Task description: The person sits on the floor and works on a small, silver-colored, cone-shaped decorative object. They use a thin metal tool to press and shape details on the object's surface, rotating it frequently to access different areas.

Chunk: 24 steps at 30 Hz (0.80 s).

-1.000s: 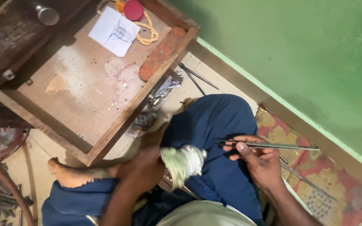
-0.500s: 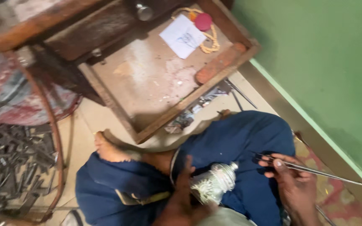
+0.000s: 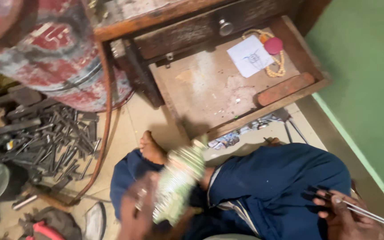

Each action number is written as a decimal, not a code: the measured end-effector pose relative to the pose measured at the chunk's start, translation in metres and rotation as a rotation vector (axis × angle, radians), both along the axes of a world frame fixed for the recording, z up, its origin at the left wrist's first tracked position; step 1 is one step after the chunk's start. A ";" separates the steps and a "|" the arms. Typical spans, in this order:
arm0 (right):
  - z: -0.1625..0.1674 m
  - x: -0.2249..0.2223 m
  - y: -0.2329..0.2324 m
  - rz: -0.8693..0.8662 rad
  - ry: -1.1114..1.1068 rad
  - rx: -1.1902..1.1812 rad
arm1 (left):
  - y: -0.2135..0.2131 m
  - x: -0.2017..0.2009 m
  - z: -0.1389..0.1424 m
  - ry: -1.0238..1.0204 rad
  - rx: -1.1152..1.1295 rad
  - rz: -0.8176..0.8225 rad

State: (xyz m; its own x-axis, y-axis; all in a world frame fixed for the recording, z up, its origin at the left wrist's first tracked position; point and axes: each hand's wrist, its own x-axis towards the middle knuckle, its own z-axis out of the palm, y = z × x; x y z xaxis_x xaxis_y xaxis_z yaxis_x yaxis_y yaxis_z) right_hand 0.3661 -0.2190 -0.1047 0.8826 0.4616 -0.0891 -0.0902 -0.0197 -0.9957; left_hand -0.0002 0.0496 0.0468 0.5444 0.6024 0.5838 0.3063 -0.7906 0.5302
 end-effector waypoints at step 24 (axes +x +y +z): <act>-0.002 0.013 0.015 0.016 -0.051 0.135 | 0.021 -0.030 0.005 0.115 -0.103 0.231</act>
State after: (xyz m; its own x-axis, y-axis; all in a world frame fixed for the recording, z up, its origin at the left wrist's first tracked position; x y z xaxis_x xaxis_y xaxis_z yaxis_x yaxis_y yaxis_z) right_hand 0.3790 -0.2035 -0.1070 0.8768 0.4804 0.0189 -0.0407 0.1133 -0.9927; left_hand -0.0299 0.0707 0.0518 0.4452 0.7709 0.4556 0.5349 -0.6370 0.5551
